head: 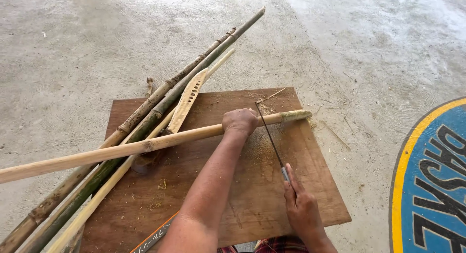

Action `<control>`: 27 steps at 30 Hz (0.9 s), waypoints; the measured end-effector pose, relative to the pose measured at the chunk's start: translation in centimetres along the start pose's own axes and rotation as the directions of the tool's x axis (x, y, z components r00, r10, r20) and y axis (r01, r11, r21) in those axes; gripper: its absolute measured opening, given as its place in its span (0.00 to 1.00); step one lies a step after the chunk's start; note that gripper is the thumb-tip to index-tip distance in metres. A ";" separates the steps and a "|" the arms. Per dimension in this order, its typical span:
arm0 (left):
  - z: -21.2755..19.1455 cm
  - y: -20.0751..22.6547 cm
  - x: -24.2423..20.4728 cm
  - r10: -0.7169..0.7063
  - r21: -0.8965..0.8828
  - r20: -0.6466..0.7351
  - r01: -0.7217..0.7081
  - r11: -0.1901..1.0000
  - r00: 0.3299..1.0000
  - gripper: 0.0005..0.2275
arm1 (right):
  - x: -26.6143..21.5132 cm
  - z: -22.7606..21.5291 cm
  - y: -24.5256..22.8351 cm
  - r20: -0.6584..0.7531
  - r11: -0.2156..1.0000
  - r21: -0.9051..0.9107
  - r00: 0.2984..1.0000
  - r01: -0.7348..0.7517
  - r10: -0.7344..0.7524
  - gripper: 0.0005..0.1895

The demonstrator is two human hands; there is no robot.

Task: The recorder uses a large knife and a small saw to shave and prepare a bamboo pole.

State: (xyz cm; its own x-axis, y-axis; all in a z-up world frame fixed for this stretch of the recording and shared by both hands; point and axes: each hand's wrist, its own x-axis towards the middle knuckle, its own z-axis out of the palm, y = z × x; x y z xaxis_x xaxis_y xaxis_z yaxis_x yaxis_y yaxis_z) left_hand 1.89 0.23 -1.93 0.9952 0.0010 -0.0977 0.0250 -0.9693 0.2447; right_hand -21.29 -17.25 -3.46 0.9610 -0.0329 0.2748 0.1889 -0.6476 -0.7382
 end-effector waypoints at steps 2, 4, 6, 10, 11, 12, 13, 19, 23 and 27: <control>-1.3 0.2 -0.7 -0.002 0.001 0.050 0.002 1.000 0.999 0.20 | -0.4 -0.6 -0.7 0.078 0.981 -0.081 0.980 -0.179 0.185 0.27; -2.1 0.3 -1.1 -0.001 0.003 0.096 0.000 1.000 0.995 0.20 | -0.7 -0.8 -0.8 0.133 0.924 -0.171 0.921 -0.343 0.366 0.28; -2.1 0.2 -1.4 0.041 0.063 0.185 -0.053 0.997 0.982 0.18 | -1.0 -0.6 -0.3 0.104 0.947 -0.101 0.944 -0.304 0.314 0.28; -1.1 -0.2 -0.6 0.077 0.133 0.219 -0.108 0.985 0.973 0.13 | 2.7 1.4 -0.4 0.111 0.953 -0.134 0.951 -0.273 0.288 0.29; -1.2 0.0 -1.5 0.077 0.088 0.153 -0.092 0.992 0.985 0.16 | 4.6 2.1 -0.7 0.083 0.992 -0.070 0.990 -0.104 0.110 0.27; -1.5 0.2 -1.8 0.085 0.049 0.081 -0.089 0.995 0.993 0.22 | 6.9 2.9 -1.1 0.029 0.998 -0.009 0.997 0.069 -0.068 0.25; -1.3 0.1 -1.9 0.091 0.053 0.084 -0.096 0.994 0.992 0.22 | 7.7 3.9 -0.7 0.023 0.998 -0.008 0.998 0.062 -0.062 0.25; 2.9 -2.2 2.0 0.038 -0.003 0.130 -0.038 0.999 0.991 0.26 | 6.7 3.3 -1.6 0.044 0.996 -0.088 0.999 0.012 -0.008 0.25; 0.8 -1.1 1.2 -0.003 -0.091 -0.167 -0.013 0.996 0.986 0.24 | 2.5 0.4 -1.5 0.161 0.933 -0.184 0.927 -0.309 0.339 0.30; -2.2 -0.6 -1.8 -0.010 -0.059 0.071 0.014 0.998 0.997 0.29 | 7.2 3.3 0.4 0.054 0.999 -0.038 0.998 0.022 -0.020 0.25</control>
State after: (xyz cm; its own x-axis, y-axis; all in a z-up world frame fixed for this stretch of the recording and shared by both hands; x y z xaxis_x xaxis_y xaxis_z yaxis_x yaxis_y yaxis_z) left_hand 0.25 1.40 0.22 0.9857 -0.0070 -0.1683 0.0445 -0.9529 0.3001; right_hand -13.59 -15.27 -3.79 0.9665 0.0212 0.2556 0.2022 -0.6762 -0.7084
